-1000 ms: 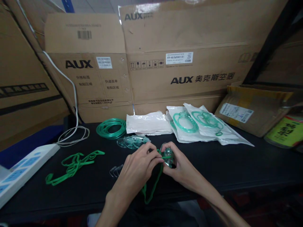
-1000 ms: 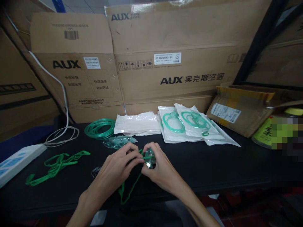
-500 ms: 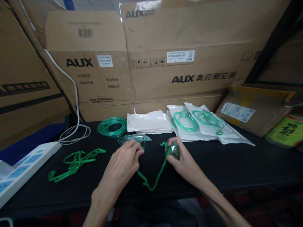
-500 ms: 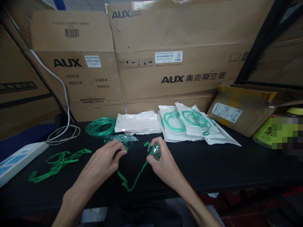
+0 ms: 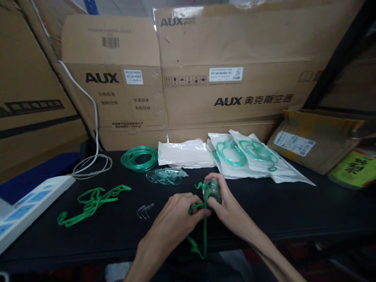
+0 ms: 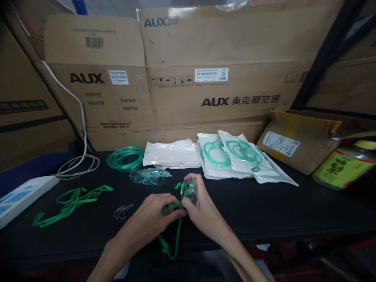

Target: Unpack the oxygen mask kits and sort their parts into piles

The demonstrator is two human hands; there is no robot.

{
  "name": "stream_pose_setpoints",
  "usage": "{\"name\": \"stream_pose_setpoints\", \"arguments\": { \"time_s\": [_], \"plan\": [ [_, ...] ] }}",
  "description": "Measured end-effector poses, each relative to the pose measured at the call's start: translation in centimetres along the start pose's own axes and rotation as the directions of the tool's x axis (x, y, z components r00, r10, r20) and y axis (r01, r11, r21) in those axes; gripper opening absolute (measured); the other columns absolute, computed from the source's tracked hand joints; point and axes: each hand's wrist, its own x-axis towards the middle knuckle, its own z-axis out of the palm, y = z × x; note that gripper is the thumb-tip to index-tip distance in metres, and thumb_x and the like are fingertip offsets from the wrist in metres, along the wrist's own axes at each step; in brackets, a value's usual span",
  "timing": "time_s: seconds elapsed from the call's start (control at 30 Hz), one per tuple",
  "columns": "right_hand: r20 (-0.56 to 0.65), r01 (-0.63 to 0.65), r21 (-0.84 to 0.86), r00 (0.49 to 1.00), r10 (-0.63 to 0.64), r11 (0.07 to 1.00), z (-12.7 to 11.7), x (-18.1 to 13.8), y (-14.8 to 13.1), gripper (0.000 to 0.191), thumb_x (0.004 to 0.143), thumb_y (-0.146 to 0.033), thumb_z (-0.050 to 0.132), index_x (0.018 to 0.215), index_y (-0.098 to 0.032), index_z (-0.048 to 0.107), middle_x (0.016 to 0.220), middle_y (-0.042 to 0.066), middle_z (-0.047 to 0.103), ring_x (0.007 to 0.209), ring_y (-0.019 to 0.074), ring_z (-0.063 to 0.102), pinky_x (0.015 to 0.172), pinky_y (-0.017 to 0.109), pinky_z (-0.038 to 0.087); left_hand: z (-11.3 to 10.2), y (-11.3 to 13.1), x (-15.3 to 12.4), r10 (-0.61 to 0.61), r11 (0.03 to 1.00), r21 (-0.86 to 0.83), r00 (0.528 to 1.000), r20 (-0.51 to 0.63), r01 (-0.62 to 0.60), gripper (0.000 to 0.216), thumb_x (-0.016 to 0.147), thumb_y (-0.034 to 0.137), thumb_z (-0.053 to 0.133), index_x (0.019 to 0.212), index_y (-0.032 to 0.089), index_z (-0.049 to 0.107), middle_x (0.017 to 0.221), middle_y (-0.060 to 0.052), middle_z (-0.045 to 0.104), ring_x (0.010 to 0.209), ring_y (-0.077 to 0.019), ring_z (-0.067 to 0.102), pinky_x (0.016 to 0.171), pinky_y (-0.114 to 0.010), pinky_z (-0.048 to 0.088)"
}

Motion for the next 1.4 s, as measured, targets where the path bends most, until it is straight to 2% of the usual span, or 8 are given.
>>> {"name": "stream_pose_setpoints", "arguments": {
  "time_s": [0.2,0.37,0.57,0.7,0.87,1.07,1.2,1.4],
  "plan": [
    [-0.016,-0.011,0.024,1.0,0.012,1.0,0.0,0.1,0.0,0.039,0.079,-0.014,0.049,0.116,-0.025,0.042,0.094,-0.001,0.049,0.084,0.017,0.052,0.079,0.032,0.045,-1.8,0.3,-0.5,-0.012,0.998,-0.063,1.0,-0.021,0.011,0.019,0.09,0.027,0.061,0.075,0.02,0.07,0.066,0.005,0.056,0.063,-0.0111,0.05,0.061,-0.023,0.033],
    [-0.069,0.023,0.011,0.997,-0.023,1.0,0.0,0.3,0.6,0.035,0.081,-0.016,0.053,0.114,-0.025,0.043,0.098,0.0,0.05,0.084,0.017,0.052,0.078,0.032,0.046,-3.1,0.2,-1.3,-0.101,0.984,-0.131,0.987,0.122,0.117,0.021,0.087,0.032,0.061,0.072,0.02,0.069,0.059,0.007,0.048,0.058,-0.0108,0.043,0.052,-0.022,0.029],
    [-0.053,0.095,-0.044,0.994,-0.098,0.994,0.2,0.1,0.7,0.035,0.084,-0.016,0.056,0.116,-0.025,0.044,0.101,0.002,0.051,0.089,0.0181,0.054,0.08,0.032,0.047,-2.2,-0.3,-0.7,-0.099,0.995,-0.023,0.994,-0.049,0.098,0.035,0.092,0.051,0.057,0.078,0.022,0.073,0.063,0.004,0.057,0.061,-0.0135,0.048,0.058,-0.025,0.029],
    [-0.027,0.144,-0.129,0.989,-0.149,0.981,0.3,0.0,0.4,0.034,0.087,-0.015,0.056,0.118,-0.025,0.045,0.107,0.004,0.052,0.097,0.0195,0.055,0.087,0.034,0.047,-1.4,-0.3,-0.2,-0.095,0.994,-0.061,0.985,-0.142,0.087,0.033,0.095,0.05,0.053,0.088,0.024,0.072,0.071,0.003,0.064,0.065,-0.0142,0.052,0.063,-0.026,0.03],
    [-0.02,0.257,-0.211,0.963,-0.267,0.943,0.5,0.0,0.2,0.033,0.088,-0.011,0.055,0.115,-0.027,0.047,0.112,0.005,0.051,0.108,0.0209,0.055,0.096,0.035,0.045,-0.3,-0.5,0.3,-0.102,0.993,-0.073,0.971,-0.217,0.088,0.04,0.099,0.047,0.047,0.078,0.02,0.069,0.063,0.004,0.054,0.06,-0.0128,0.046,0.061,-0.026,0.028],
    [0.049,0.369,-0.253,0.928,-0.369,0.894,0.6,-0.1,0.2,0.042,0.085,-0.003,0.052,0.118,-0.028,0.047,0.112,0.007,0.051,0.107,0.0217,0.056,0.094,0.037,0.049,0.0,-0.5,0.5,-0.156,0.984,-0.122,0.968,-0.198,0.133,0.037,0.095,0.044,0.052,0.073,0.018,0.067,0.059,0.005,0.048,0.057,-0.0116,0.041,0.057,-0.025,0.026],
    [0.071,0.381,-0.257,0.924,-0.375,0.888,0.6,-0.1,0.4,0.051,0.085,-0.001,0.051,0.127,-0.029,0.043,0.119,0.008,0.05,0.115,0.0223,0.055,0.101,0.039,0.047,-0.8,-0.6,0.1,-0.106,0.989,-0.117,0.986,-0.132,0.091,0.03,0.094,0.036,0.052,0.075,0.019,0.068,0.061,0.005,0.051,0.059,-0.0121,0.042,0.058,-0.025,0.027],
    [0.131,0.39,-0.25,0.92,-0.368,0.886,0.4,-0.1,0.3,0.059,0.081,0.004,0.046,0.13,-0.029,0.042,0.123,0.008,0.049,0.12,0.0215,0.052,0.105,0.038,0.045,-0.9,-0.6,0.2,-0.098,0.995,-0.024,0.982,-0.162,0.095,0.025,0.093,0.028,0.05,0.075,0.019,0.064,0.065,0.004,0.052,0.062,-0.0127,0.044,0.061,-0.026,0.026]
  ]
}}
